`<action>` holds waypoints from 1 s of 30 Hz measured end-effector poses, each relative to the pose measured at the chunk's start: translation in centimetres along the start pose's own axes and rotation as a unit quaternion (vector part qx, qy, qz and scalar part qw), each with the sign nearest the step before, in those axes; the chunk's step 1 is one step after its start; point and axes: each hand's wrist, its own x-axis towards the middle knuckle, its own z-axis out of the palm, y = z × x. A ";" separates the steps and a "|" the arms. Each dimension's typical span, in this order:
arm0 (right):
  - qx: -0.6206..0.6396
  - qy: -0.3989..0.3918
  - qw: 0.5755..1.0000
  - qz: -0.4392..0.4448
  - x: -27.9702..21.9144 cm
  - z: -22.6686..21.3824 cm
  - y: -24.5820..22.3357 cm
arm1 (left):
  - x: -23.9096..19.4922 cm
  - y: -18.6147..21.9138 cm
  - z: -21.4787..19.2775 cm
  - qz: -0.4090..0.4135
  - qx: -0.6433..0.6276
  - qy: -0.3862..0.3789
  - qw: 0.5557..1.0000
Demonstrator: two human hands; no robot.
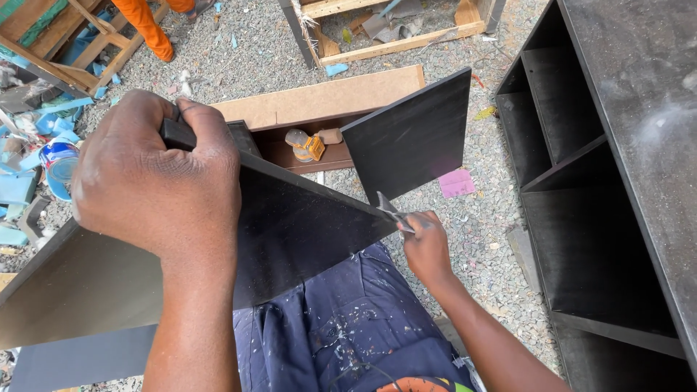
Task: The person sands the edges of a black rectangular board using a piece of sandpaper held in their right hand. They hold the board steady with their left hand and rub the sandpaper along the edges to smooth the surface.
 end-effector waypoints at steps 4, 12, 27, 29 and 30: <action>0.093 0.104 0.984 -0.111 -0.4 -0.7 -2.4 | 0.4 1.1 0.2 0.013 -0.006 0.011 1.000; 0.026 0.053 0.998 -0.022 -0.4 0.9 0.5 | 0.7 1.7 0.4 0.037 -0.005 0.006 0.999; 0.127 0.113 0.979 -0.117 -1.4 -3.6 -11.3 | 0.3 1.9 -0.1 0.051 0.002 -0.016 0.999; 0.124 0.098 0.986 -0.047 -2.8 -0.6 -5.5 | 0.1 1.7 0.0 0.057 0.005 -0.020 0.998; 0.121 0.084 0.989 0.010 -2.5 1.2 -2.8 | 0.4 1.4 0.2 0.056 0.010 -0.012 0.998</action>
